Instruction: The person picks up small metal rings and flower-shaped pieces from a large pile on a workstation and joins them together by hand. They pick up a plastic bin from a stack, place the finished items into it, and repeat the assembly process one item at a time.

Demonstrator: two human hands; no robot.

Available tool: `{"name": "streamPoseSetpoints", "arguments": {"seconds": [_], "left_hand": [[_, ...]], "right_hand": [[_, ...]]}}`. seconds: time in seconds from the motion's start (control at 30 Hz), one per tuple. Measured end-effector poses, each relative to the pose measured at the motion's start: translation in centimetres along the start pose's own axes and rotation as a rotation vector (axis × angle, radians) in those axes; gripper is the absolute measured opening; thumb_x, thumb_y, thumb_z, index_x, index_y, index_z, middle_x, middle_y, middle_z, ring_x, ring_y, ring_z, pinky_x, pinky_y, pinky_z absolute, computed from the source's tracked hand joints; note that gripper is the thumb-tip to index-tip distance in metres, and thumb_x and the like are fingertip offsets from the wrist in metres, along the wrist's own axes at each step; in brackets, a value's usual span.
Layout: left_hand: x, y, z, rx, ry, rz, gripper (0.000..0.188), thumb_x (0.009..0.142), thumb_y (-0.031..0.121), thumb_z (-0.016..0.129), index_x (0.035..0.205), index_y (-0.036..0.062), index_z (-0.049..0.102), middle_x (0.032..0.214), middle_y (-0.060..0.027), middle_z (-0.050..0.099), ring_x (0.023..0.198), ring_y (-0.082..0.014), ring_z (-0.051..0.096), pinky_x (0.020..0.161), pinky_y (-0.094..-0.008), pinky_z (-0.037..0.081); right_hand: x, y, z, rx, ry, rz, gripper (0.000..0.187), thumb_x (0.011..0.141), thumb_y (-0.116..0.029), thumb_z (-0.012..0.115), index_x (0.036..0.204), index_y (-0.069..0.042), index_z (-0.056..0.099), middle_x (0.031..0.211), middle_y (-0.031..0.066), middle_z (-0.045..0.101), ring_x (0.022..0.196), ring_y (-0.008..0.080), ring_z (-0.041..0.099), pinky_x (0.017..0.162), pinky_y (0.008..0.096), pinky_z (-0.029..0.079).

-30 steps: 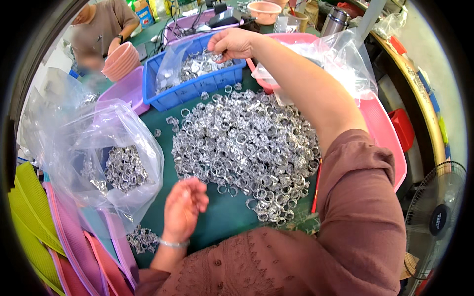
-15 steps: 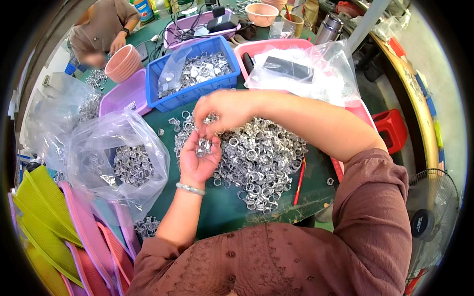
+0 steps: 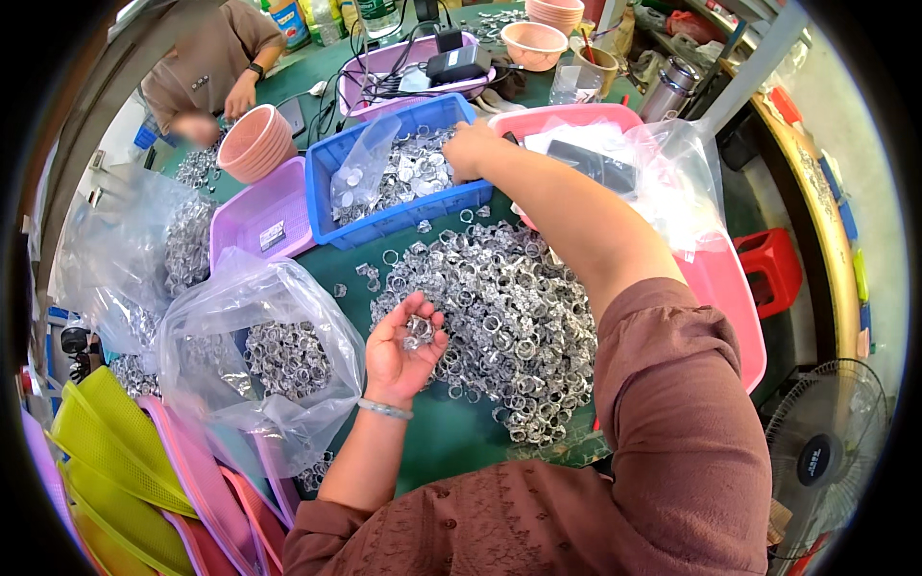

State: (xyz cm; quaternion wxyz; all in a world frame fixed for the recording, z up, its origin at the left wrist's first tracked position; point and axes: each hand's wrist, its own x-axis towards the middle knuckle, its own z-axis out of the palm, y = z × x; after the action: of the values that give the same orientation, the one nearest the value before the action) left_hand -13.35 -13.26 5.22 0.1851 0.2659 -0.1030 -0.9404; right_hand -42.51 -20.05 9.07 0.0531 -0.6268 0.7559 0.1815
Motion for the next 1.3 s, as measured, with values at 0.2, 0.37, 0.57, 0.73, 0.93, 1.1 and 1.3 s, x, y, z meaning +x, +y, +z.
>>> {"name": "streamPoseSetpoints", "arguments": {"seconds": [0.2,0.37,0.57,0.73,0.93,1.1,1.3], "left_hand": [[2.2,0.1,1.6,-0.028,0.056,0.001,0.022,0.085,0.02,0.048,0.1,0.0057,0.053,0.091,-0.0061,0.055,0.082,-0.0216,0.053,0.065,-0.0323,0.046],[4.1,0.4,3.5,-0.123,0.024,0.019,0.022,0.086,0.019,0.048,0.102,0.0063,0.054,0.092,-0.007,0.057,0.081,-0.0222,0.055,0.064,-0.0317,0.048],[7.2,0.8,5.9,-0.117,-0.035,0.048,0.024,0.086,0.023,0.047,0.102,0.0065,0.054,0.098,-0.0095,0.058,0.085,-0.0239,0.057,0.065,-0.0328,0.051],[10.1,1.8,7.4,-0.19,0.033,0.061,0.03,0.087,0.031,0.047,0.103,0.0058,0.052,0.096,-0.0121,0.057,0.084,-0.0268,0.056,0.067,-0.0353,0.049],[10.8,1.7,6.0,-0.275,0.042,-0.039,0.021,0.082,0.02,0.055,0.098,0.0064,0.053,0.084,-0.0086,0.054,0.074,-0.0238,0.053,0.056,-0.0272,0.046],[10.9,1.8,4.8,-0.261,-0.063,-0.035,0.022,0.084,0.022,0.051,0.099,0.0068,0.055,0.094,-0.0105,0.056,0.083,-0.0265,0.055,0.065,-0.0336,0.049],[10.4,2.0,5.6,-0.279,-0.055,0.011,0.029,0.086,0.028,0.047,0.104,0.0077,0.055,0.105,-0.0124,0.056,0.096,-0.0303,0.053,0.075,-0.0402,0.048]], "right_hand": [[0.9,0.6,0.5,-0.018,-0.049,-0.034,0.025,0.07,-0.02,0.061,0.093,-0.011,0.064,0.098,0.0063,0.062,0.104,0.0253,0.049,0.084,0.0437,0.032],[0.9,1.4,0.8,0.062,0.013,-0.065,0.019,0.069,-0.01,0.056,0.086,-0.011,0.065,0.088,0.0075,0.063,0.092,0.0237,0.055,0.083,0.0434,0.031],[-0.2,3.3,-1.2,0.472,0.059,-0.158,0.018,0.066,-0.006,0.058,0.084,-0.006,0.064,0.079,0.0095,0.063,0.08,0.0204,0.059,0.078,0.0397,0.038],[-2.0,1.4,-5.0,0.88,-0.212,-0.658,0.028,0.065,-0.007,0.064,0.092,-0.001,0.061,0.085,0.0047,0.063,0.077,0.0154,0.055,0.069,0.0289,0.046],[-0.5,2.8,-2.8,0.321,-0.054,-0.328,0.023,0.068,-0.009,0.058,0.089,-0.005,0.064,0.089,0.0055,0.062,0.094,0.0225,0.051,0.079,0.0391,0.041],[-0.1,2.3,2.2,-0.142,0.127,-0.252,0.018,0.068,-0.013,0.056,0.082,-0.011,0.066,0.094,0.0023,0.059,0.102,0.0256,0.044,0.085,0.0463,0.033],[-0.7,3.0,-1.8,0.375,0.019,-0.398,0.014,0.069,-0.013,0.06,0.081,-0.007,0.065,0.09,0.0041,0.06,0.095,0.0219,0.05,0.082,0.0402,0.037]]}}
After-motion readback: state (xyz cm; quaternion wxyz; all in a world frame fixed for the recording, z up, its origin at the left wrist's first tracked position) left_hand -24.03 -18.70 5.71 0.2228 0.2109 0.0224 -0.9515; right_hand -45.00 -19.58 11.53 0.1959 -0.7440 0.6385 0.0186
